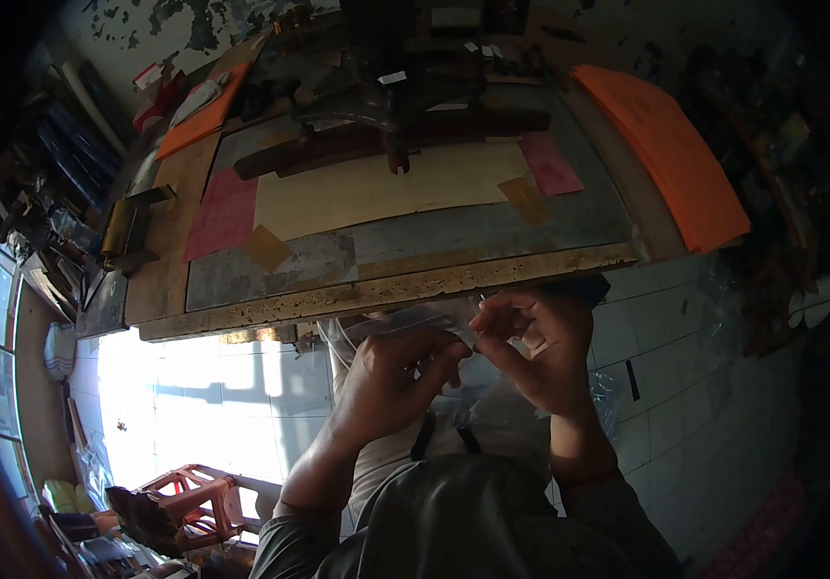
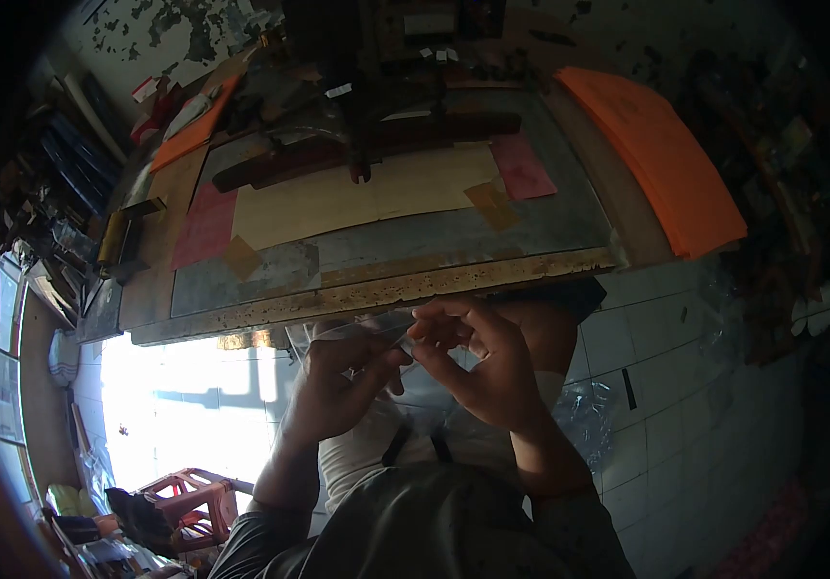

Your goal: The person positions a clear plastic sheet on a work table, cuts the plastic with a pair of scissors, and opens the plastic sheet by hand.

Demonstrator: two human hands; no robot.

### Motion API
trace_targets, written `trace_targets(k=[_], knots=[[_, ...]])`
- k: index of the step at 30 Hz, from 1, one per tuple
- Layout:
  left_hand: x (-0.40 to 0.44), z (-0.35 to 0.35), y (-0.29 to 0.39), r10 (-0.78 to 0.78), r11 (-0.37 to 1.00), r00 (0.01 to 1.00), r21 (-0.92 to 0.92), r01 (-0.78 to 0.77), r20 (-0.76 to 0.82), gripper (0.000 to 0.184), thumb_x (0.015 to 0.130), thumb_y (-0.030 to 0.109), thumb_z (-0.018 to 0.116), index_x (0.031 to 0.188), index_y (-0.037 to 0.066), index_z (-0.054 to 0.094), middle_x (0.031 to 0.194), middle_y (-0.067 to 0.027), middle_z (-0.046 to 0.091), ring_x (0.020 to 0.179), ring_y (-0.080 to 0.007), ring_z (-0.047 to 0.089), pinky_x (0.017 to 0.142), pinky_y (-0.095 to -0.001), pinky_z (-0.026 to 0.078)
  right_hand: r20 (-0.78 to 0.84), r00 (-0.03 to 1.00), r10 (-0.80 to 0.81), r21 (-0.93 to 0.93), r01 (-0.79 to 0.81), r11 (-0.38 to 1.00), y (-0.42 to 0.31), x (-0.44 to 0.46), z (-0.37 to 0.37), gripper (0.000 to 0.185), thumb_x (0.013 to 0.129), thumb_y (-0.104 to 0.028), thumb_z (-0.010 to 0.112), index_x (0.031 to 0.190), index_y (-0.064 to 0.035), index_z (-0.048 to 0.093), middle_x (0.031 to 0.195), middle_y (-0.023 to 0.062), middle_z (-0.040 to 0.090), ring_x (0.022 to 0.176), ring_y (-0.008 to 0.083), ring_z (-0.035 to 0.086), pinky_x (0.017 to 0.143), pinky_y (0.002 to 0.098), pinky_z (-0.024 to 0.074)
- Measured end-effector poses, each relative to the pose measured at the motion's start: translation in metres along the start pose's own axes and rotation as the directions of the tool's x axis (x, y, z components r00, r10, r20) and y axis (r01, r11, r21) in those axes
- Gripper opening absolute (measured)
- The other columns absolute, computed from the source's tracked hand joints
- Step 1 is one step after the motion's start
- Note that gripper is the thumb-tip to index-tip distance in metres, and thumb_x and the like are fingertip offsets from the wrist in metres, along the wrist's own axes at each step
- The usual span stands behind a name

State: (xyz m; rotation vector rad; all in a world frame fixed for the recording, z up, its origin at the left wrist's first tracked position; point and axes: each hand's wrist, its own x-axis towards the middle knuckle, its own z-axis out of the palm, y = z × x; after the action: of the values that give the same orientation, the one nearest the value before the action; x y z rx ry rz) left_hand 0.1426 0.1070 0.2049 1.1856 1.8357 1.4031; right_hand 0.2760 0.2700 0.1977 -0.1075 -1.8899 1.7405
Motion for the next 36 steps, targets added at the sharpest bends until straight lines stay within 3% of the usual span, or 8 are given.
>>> trace_targets(k=[8,14,15,17,19,25,28,36], knots=[[0.001,0.0,-0.009,0.027,1.0,0.999,-0.01,-0.027,-0.025,0.014,0.098,0.016,0.068,0.1,0.004,0.075,0.079,-0.0048,0.075,0.065,-0.0118,0.071,0.058,-0.0279,0.051,0.007,0.999,0.054,0.041,-0.054,0.998,0.008,0.001,0.0,0.035,0.093,0.003,0.069,0.126,0.0013,0.059,0.105,0.0088,0.07,0.099,0.0131,0.069,0.087,0.0291,0.0564],[-0.017,-0.01,-0.019,0.119,0.983,0.992,0.145,-0.11,-0.05,0.013,0.097,0.013,0.07,0.105,0.003,0.073,0.086,-0.008,0.077,0.071,-0.0163,0.075,0.061,-0.0303,0.056,0.009,0.999,-0.038,-0.116,0.039,0.992,0.014,0.013,-0.019,0.02,0.094,-0.001,0.069,0.113,0.0007,0.067,0.1,0.0058,0.071,0.095,0.0113,0.068,0.083,0.0256,0.0541],[-0.021,-0.012,-0.022,0.082,0.99,0.994,0.121,-0.073,-0.07,0.013,0.096,0.012,0.07,0.104,0.002,0.073,0.086,-0.0088,0.077,0.072,-0.0169,0.075,0.062,-0.0301,0.056,-0.124,0.988,0.088,-0.276,-0.12,0.954,0.003,0.018,-0.03,0.013,0.096,-0.007,0.068,0.107,0.0008,0.069,0.097,0.0062,0.071,0.095,0.0104,0.067,0.087,0.0259,0.0517],[-0.032,-0.019,-0.028,0.01,0.997,0.994,0.084,-0.001,-0.105,0.013,0.096,0.011,0.07,0.104,0.001,0.074,0.087,-0.0104,0.077,0.074,-0.018,0.075,0.065,-0.0298,0.056,-0.259,0.965,-0.048,-0.164,0.005,0.986,0.015,0.046,-0.065,0.015,0.098,-0.012,0.067,0.105,0.0011,0.068,0.097,0.0067,0.071,0.096,0.0104,0.066,0.091,0.0271,0.0499],[-0.044,-0.023,-0.052,-0.016,0.995,0.987,0.095,0.032,-0.161,0.014,0.096,0.012,0.071,0.104,0.0,0.074,0.087,-0.0106,0.077,0.076,-0.0178,0.075,0.068,-0.0297,0.056,-0.389,0.91,-0.142,-0.307,0.017,0.951,0.023,0.089,-0.109,0.019,0.1,-0.016,0.065,0.106,0.0017,0.068,0.099,0.0063,0.071,0.097,0.0123,0.066,0.092,0.0287,0.0492],[-0.065,-0.008,-0.086,-0.238,0.968,0.953,-0.121,0.219,-0.185,0.012,0.095,0.008,0.071,0.1,-0.003,0.072,0.085,-0.0094,0.076,0.077,-0.0143,0.072,0.07,-0.0286,0.055,-0.268,0.952,-0.15,-0.72,-0.094,0.688,0.102,0.255,-0.244,0.03,0.101,-0.025,0.06,0.117,-0.0013,0.069,0.11,0.0126,0.073,0.105,0.0232,0.069,0.094,0.035,0.0499],[-0.061,-0.004,-0.099,-0.116,0.993,0.981,-0.033,0.113,-0.156,0.012,0.096,0.008,0.07,0.1,-0.003,0.073,0.089,-0.0109,0.077,0.079,-0.0144,0.073,0.072,-0.0286,0.055,-0.162,0.987,-0.021,-0.767,-0.113,0.632,0.134,0.339,-0.259,0.031,0.1,-0.022,0.061,0.122,-0.002,0.069,0.118,0.0157,0.071,0.111,0.0267,0.068,0.095,0.0377,0.0508],[-0.054,-0.007,-0.118,-0.373,0.911,0.925,-0.214,0.351,-0.072,0.018,0.1,0.016,0.068,0.11,0.001,0.072,0.088,-0.0089,0.076,0.082,-0.0141,0.071,0.078,-0.0304,0.054,-0.079,0.996,0.044,-0.982,-0.086,0.169,0.174,0.434,-0.268,0.031,0.094,-0.009,0.062,0.124,-0.0031,0.069,0.118,0.0219,0.069,0.11,0.0375,0.067,0.093,0.0451,0.0518]])
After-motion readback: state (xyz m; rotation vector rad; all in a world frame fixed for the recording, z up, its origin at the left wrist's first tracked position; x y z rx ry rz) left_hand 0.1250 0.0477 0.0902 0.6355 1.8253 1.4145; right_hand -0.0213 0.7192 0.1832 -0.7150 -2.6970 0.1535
